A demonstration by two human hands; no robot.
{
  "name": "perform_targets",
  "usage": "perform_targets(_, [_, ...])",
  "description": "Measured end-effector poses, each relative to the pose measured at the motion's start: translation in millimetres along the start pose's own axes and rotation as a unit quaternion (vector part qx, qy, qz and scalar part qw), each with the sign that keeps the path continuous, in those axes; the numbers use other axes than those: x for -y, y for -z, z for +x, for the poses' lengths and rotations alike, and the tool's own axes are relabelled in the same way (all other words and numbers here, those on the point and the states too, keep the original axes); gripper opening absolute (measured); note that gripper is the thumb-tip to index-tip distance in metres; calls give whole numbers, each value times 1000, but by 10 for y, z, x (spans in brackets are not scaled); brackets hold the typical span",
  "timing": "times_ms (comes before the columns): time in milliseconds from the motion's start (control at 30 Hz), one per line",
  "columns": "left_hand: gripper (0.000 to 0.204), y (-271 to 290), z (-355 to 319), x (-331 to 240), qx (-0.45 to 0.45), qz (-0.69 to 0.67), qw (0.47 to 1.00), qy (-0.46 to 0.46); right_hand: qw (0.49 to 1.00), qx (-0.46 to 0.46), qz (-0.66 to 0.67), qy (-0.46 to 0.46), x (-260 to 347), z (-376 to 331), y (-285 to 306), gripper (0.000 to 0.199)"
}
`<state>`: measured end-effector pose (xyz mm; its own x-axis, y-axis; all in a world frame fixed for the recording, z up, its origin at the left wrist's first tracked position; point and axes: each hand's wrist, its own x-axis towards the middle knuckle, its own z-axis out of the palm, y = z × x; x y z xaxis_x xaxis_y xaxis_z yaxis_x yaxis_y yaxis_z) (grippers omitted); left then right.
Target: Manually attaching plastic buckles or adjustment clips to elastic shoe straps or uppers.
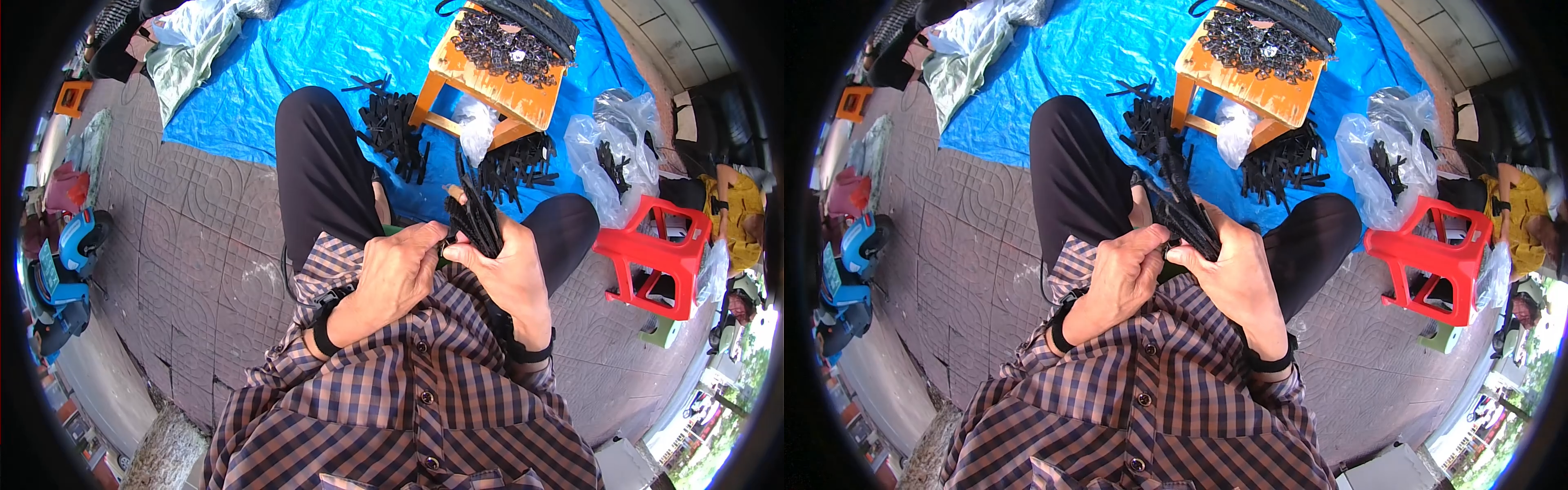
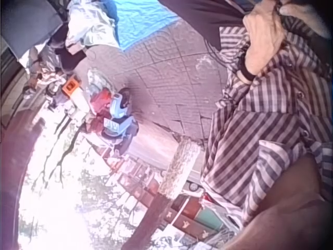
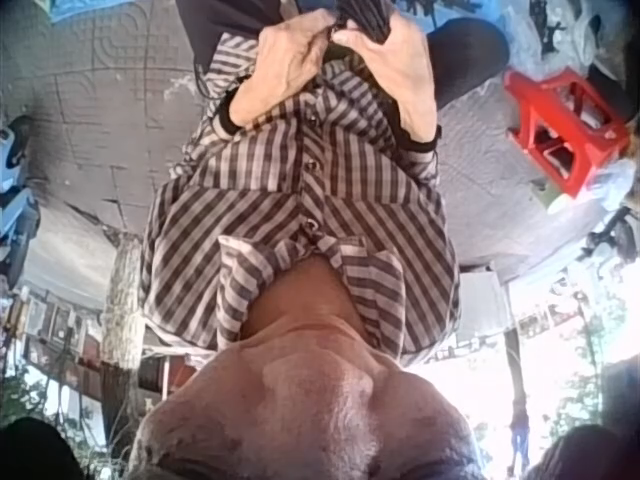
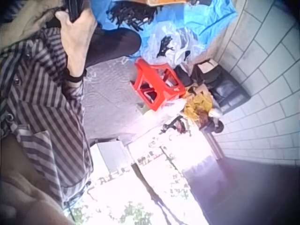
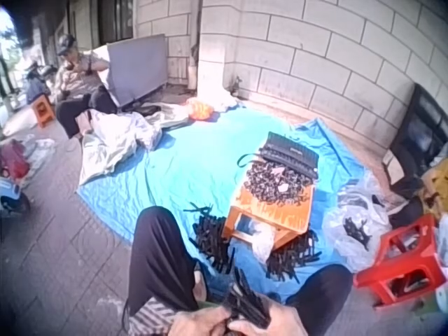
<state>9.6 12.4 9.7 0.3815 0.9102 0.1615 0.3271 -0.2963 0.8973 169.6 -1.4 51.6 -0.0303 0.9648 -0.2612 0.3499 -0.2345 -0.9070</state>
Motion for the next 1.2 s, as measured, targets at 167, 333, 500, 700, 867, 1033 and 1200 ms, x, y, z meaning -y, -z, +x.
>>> perform_targets(167, [21,14,-12,-29,39,-42,997,44,991,-74,111,-10,-161,-12,-39,28])
perform_targets(333, [16,-1,-4,8,27,-40,999,14,990,-72,116,-30,-113,-14,-21,21])
perform_targets(500, [13,-35,8,-28,-32,25,999,-12,984,-55,153,-72,-122,-27,-68,30])
perform_targets(700, [9,14,-26,-14,-69,33,997,-4,980,-68,182,-35,-58,-78,-124,31])
perform_targets(867, [5,9,-21,-31,-71,-60,996,6,957,-121,260,-32,-53,-2,-151,24])
perform_targets(1033, [6,24,67,-77,12,-123,992,3,967,-70,238,-53,1,-3,-37,15])
perform_targets(1200, [14,39,-32,-17,37,-107,993,19,980,-34,198,-13,-48,66,-53,30])
